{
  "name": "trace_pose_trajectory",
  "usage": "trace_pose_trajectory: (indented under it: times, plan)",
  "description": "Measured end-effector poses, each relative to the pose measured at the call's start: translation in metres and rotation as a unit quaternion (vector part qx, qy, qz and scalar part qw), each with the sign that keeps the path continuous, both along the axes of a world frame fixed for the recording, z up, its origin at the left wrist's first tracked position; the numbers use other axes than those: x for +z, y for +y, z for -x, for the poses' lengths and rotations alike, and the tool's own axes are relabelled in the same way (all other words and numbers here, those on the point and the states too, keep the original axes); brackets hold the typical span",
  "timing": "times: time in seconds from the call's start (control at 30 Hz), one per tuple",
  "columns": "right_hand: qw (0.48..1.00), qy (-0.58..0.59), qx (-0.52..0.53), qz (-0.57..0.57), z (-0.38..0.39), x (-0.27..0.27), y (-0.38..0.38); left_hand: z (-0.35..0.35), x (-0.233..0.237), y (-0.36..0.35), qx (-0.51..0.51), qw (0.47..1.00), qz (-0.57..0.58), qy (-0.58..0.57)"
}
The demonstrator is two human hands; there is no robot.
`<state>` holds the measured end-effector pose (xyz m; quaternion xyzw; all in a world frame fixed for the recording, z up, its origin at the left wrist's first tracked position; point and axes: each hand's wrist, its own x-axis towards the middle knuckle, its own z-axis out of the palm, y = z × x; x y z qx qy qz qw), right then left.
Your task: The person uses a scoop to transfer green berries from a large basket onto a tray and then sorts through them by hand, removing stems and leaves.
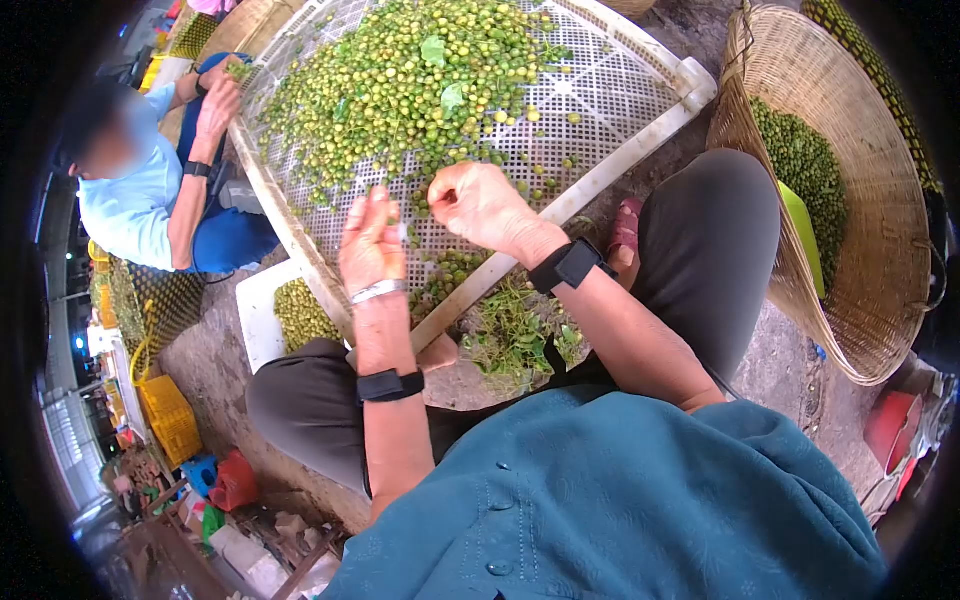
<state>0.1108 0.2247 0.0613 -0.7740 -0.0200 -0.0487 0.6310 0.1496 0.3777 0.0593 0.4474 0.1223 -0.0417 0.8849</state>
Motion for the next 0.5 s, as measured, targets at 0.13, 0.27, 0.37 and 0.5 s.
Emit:
trace_pose_trajectory:
  times: [0.13, 0.27, 0.37, 0.5]
  plan:
    - [0.975, 0.014, 0.023, 0.220, 0.012, 0.005, -0.010, 0.006, 0.060, 0.024, -0.041, 0.998, -0.035, -0.037]
    - [0.887, 0.069, 0.067, 0.453, 0.024, 0.005, 0.016, 0.056, 0.109, 0.014, -0.322, 0.909, -0.257, -0.057]
    - [0.827, 0.056, 0.072, 0.555, 0.027, 0.008, 0.025, 0.087, 0.089, 0.014, -0.509, 0.680, -0.508, -0.141]
    - [0.840, -0.044, 0.078, 0.535, 0.030, -0.008, 0.020, 0.109, 0.058, 0.022, -0.547, 0.497, -0.631, -0.235]
